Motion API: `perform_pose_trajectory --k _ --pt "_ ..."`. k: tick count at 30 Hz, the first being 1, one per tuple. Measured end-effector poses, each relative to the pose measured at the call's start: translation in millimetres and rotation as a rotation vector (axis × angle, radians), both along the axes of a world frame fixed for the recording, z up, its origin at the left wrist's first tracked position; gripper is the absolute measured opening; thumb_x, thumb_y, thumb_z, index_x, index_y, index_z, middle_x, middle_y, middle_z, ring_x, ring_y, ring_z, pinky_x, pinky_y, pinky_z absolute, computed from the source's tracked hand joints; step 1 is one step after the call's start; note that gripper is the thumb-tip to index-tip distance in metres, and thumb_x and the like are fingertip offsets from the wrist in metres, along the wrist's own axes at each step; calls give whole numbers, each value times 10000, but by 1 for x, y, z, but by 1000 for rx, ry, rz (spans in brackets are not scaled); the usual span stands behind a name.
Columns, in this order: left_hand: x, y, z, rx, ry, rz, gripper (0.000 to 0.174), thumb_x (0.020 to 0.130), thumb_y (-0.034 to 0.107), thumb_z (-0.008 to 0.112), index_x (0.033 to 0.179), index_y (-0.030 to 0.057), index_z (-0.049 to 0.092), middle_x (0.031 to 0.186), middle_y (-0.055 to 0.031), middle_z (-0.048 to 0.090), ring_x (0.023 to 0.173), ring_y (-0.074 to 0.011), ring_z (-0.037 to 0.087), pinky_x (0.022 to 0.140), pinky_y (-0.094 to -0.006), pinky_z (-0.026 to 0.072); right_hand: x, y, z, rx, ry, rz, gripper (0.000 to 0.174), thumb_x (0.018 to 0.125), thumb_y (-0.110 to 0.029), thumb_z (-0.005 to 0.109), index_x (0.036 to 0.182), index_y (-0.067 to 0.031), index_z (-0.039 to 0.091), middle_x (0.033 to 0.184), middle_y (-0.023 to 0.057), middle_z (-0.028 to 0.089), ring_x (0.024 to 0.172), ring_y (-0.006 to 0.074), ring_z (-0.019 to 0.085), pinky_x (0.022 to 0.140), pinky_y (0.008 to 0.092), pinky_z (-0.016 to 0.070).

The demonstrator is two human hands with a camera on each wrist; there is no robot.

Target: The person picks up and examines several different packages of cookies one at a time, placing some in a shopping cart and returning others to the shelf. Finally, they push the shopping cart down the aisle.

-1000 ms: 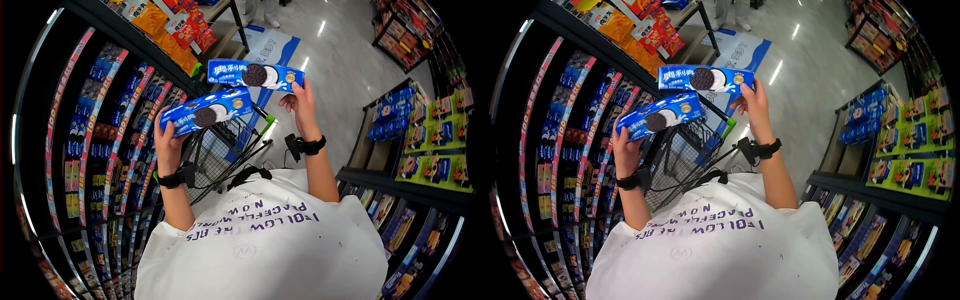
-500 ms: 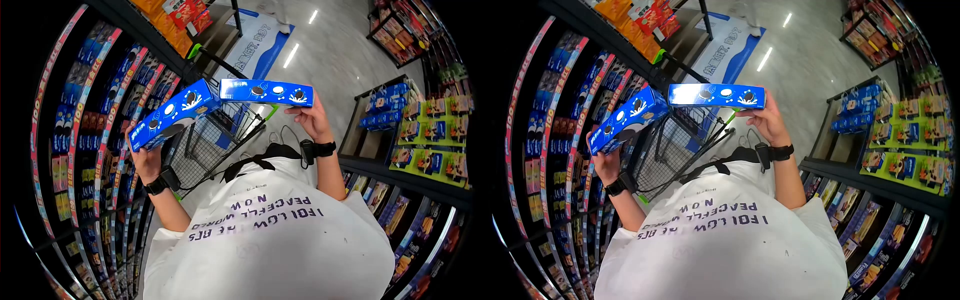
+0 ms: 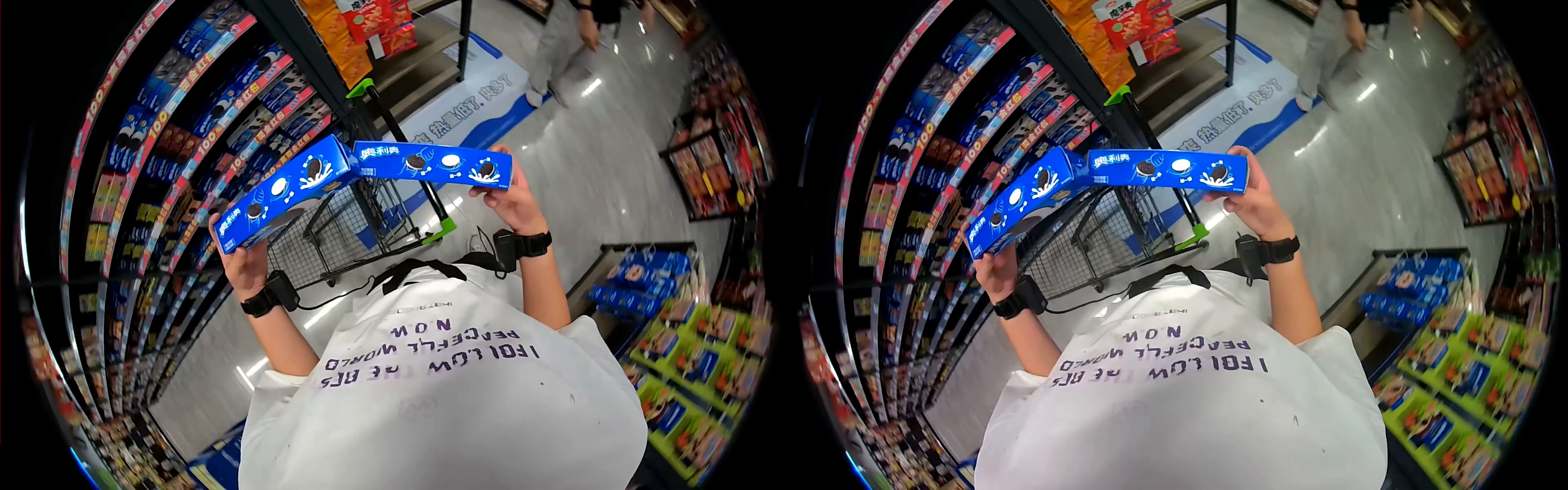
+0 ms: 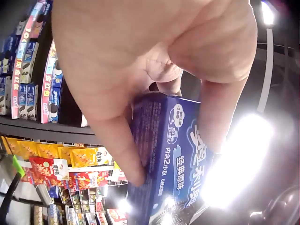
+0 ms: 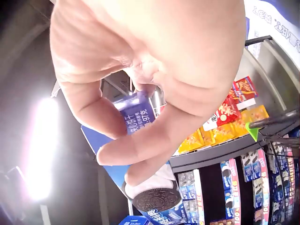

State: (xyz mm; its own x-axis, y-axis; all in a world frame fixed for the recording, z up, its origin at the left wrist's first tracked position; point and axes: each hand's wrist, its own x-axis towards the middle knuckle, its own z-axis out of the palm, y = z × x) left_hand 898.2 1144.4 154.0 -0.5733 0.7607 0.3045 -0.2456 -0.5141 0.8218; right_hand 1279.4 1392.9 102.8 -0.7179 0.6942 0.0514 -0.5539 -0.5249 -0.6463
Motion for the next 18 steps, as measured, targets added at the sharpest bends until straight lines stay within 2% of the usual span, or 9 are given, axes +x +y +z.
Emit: perform_pose_trajectory --k 2,4,6,7,10,12,14,15,18 --pt "29 12 1 39 -6 46 793 677 123 808 1351 179 394 1374 -109 440 1290 -321 411 1062 -526 328 23 26 4 59 -118 16 681 691 22 625 1304 -99 354 1065 104 603 807 296 677 534 218 479" --pt "61 27 6 26 8 130 777 668 128 801 1339 171 411 1365 -112 445 1310 -331 383 1069 -530 316 39 52 1 133 -116 60 684 715 -55 672 1318 -99 353 1044 110 614 789 286 681 545 219 494" --pt "83 39 9 42 63 141 770 675 152 793 1342 167 409 1360 -116 443 1320 -335 369 1073 -529 311 50 75 -1 176 -133 167 676 744 -95 678 1328 -97 337 1147 129 585 859 300 680 576 234 499" --pt "99 44 18 18 38 182 803 680 162 796 1371 158 385 1305 -103 517 1246 -294 465 1073 -490 324 47 81 2 201 -160 155 661 750 -135 686 1314 -71 346 1133 124 598 843 274 684 593 237 509" --pt "131 39 25 -73 -18 309 761 742 195 763 1388 144 364 1297 -103 509 1218 -279 489 1033 -462 387 39 99 2 245 -210 211 640 765 -159 686 1303 -56 355 1093 110 617 839 251 684 600 235 502" --pt "152 35 35 -125 -24 442 655 828 211 702 1373 90 358 1228 -106 535 1105 -256 572 915 -428 519 30 105 3 302 -229 252 572 814 -227 657 1287 -48 388 1058 99 630 828 227 681 628 241 491" --pt "164 23 35 -154 -161 571 549 875 238 654 1335 80 400 1209 -106 543 1071 -239 590 876 -402 545 17 109 -3 236 -314 278 500 866 -310 601 1263 -61 429 1067 99 628 811 213 674 645 242 474" --pt "166 19 30 -150 -234 664 423 893 255 631 1242 64 489 1146 -96 587 1014 -213 614 826 -367 566 10 111 -7 236 -298 310 500 866 -310 601 1263 -61 429 1067 99 628 811 213 674 645 242 474" --pt "174 -4 20 -165 -439 828 341 899 267 623 1147 45 551 1053 -82 635 932 -192 642 746 -322 585 -10 117 -15 15 -353 410 455 898 -440 517 1113 -40 543 898 133 684 718 153 635 633 230 459"
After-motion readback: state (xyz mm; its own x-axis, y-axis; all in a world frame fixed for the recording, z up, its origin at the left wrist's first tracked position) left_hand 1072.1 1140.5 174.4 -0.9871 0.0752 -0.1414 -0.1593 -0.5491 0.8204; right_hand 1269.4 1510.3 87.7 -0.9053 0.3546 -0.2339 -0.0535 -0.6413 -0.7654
